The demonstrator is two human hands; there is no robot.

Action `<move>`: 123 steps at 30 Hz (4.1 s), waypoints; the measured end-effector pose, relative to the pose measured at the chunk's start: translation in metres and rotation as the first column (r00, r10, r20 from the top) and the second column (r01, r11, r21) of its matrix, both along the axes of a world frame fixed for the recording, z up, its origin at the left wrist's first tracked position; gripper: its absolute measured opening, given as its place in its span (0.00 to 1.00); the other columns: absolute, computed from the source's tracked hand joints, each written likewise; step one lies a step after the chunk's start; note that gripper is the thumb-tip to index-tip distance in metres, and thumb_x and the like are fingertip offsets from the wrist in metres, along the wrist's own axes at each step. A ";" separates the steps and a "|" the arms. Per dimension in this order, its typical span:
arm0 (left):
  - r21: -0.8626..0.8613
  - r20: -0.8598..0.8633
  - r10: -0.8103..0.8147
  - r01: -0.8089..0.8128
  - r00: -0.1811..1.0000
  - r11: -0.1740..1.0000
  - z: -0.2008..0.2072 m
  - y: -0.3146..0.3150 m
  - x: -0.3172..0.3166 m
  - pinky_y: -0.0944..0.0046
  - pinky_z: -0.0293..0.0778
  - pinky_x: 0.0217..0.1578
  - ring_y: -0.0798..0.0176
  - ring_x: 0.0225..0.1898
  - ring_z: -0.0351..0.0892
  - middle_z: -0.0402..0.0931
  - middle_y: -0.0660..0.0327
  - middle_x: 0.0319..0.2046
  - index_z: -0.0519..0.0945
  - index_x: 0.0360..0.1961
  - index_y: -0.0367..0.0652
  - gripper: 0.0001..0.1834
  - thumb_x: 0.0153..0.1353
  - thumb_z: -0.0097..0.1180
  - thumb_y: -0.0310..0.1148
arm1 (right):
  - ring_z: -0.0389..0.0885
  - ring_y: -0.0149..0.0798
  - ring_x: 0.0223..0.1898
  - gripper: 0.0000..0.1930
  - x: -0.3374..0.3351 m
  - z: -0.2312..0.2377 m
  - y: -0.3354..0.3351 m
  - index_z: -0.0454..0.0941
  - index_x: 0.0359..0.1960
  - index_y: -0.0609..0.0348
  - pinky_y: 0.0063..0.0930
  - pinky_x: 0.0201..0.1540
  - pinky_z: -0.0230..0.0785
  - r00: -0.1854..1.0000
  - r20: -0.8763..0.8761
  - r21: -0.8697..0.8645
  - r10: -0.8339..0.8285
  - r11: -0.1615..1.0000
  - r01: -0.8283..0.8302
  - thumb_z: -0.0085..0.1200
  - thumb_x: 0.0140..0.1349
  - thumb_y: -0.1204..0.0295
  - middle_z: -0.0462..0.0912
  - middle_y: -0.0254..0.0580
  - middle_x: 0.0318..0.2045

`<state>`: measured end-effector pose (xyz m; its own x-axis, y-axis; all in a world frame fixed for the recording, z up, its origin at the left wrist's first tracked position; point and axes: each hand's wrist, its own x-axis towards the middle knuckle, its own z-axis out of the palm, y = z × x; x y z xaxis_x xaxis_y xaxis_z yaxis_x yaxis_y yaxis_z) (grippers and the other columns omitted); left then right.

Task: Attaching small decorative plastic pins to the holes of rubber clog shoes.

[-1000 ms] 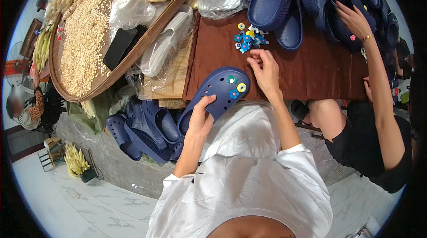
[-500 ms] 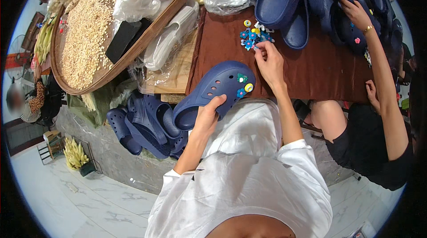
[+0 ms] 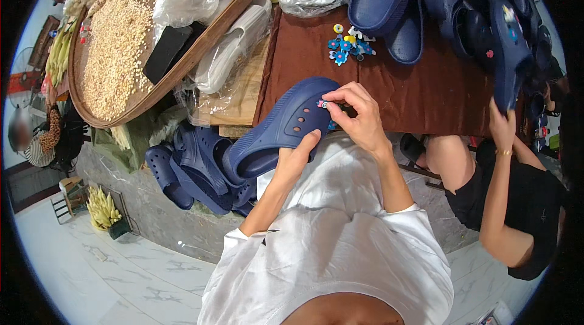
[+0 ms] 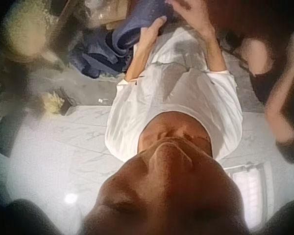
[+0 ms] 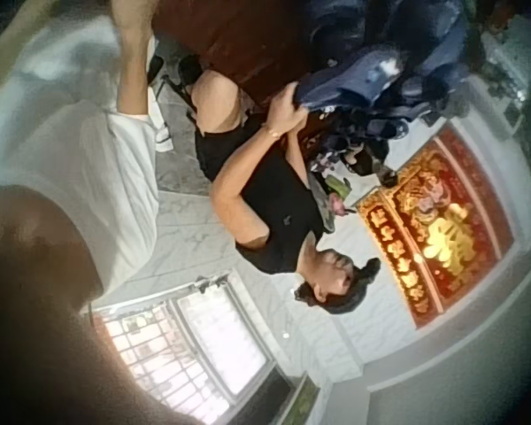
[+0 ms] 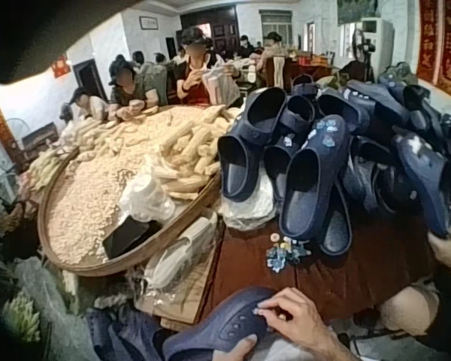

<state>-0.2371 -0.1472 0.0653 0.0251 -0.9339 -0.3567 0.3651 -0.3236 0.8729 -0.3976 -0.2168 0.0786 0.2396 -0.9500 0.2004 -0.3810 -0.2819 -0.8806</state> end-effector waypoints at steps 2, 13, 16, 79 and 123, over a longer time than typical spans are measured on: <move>-0.035 0.054 -0.009 0.011 0.999 0.999 0.006 0.001 -0.002 0.64 0.66 0.56 0.64 0.54 0.70 0.72 0.59 0.54 0.70 0.59 0.34 0.24 0.60 0.56 0.27 | 0.78 0.42 0.39 0.06 -0.002 -0.003 0.000 0.83 0.36 0.59 0.34 0.43 0.70 1.000 0.009 -0.006 0.006 1.000 -0.006 0.60 0.57 0.74 0.80 0.40 0.34; -0.127 0.280 -0.063 0.102 0.958 0.987 -0.003 0.004 0.004 0.62 0.68 0.56 0.63 0.53 0.72 0.73 0.57 0.53 0.70 0.58 0.35 0.26 0.57 0.58 0.24 | 0.78 0.35 0.38 0.08 -0.005 -0.002 0.000 0.80 0.38 0.59 0.27 0.39 0.69 0.995 0.094 0.134 -0.012 0.991 -0.001 0.62 0.57 0.73 0.79 0.35 0.34; -0.146 0.317 -0.070 0.122 0.946 0.982 -0.005 0.003 0.007 0.62 0.68 0.55 0.62 0.53 0.72 0.73 0.57 0.52 0.71 0.57 0.34 0.25 0.56 0.58 0.24 | 0.78 0.33 0.37 0.07 -0.004 0.000 0.000 0.79 0.36 0.59 0.27 0.39 0.69 0.998 0.059 0.140 -0.012 0.990 0.004 0.63 0.56 0.74 0.78 0.35 0.34; 0.320 -0.133 0.038 0.006 0.990 0.947 0.009 -0.016 0.023 0.65 0.72 0.49 0.65 0.46 0.78 0.79 0.60 0.44 0.76 0.50 0.37 0.21 0.54 0.62 0.30 | 0.78 0.36 0.35 0.07 -0.013 0.012 -0.011 0.83 0.37 0.61 0.29 0.39 0.70 0.992 0.080 0.105 0.097 0.989 -0.105 0.60 0.57 0.75 0.81 0.40 0.34; 0.041 -0.096 -0.054 0.058 0.994 0.997 -0.003 -0.010 0.012 0.66 0.73 0.49 0.68 0.45 0.78 0.80 0.61 0.45 0.79 0.49 0.37 0.16 0.59 0.63 0.26 | 0.74 0.45 0.42 0.08 0.006 0.022 0.029 0.82 0.36 0.59 0.38 0.48 0.65 0.976 -0.214 -0.085 0.044 0.994 -0.063 0.61 0.54 0.73 0.78 0.39 0.35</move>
